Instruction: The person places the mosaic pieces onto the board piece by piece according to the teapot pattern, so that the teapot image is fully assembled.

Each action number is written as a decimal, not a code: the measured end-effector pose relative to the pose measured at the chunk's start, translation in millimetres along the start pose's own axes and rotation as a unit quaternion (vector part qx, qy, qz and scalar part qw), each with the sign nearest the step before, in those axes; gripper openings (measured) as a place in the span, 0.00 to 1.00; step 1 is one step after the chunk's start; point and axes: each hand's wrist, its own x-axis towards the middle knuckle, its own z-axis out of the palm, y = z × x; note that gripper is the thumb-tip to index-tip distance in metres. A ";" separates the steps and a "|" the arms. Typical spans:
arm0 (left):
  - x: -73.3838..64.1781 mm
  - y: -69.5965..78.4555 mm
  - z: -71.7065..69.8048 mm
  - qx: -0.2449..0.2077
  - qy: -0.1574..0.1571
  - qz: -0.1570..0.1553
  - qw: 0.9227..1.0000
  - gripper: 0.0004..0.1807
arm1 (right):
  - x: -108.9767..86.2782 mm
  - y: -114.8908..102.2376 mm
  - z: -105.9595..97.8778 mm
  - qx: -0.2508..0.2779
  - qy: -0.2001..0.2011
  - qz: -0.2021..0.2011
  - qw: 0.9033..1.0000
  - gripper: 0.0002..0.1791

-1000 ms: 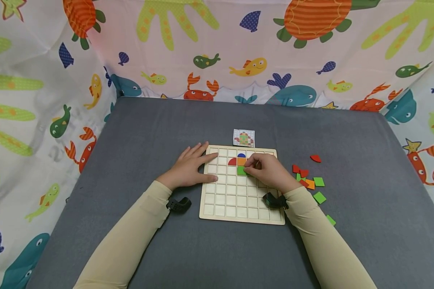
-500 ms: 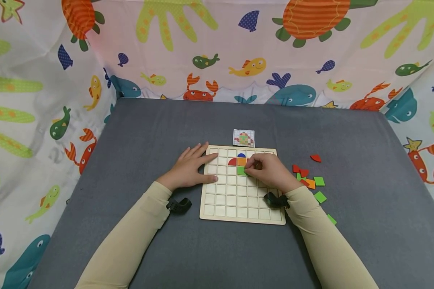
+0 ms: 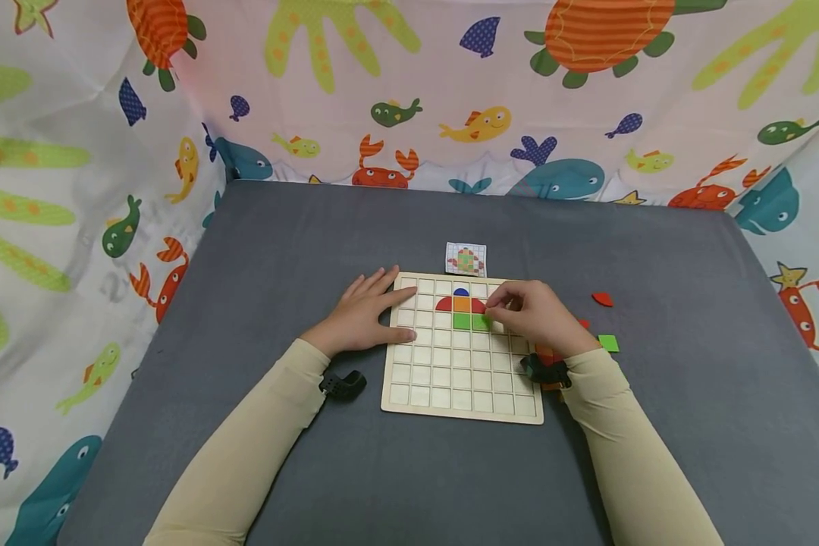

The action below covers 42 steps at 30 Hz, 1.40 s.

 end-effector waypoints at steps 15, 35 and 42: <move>-1.8 0.4 -5.0 -0.006 0.006 0.000 1.000 0.47 | -13.9 6.3 -49.6 -0.030 0.033 0.028 0.999 0.11; -0.6 0.7 -2.4 -0.002 0.000 0.004 1.000 0.48 | -46.9 48.3 -97.4 -0.014 -0.061 0.088 0.994 0.15; -0.5 0.2 0.2 -0.007 0.001 0.001 1.000 0.48 | -45.7 56.6 -93.5 -0.006 -0.091 0.102 0.991 0.14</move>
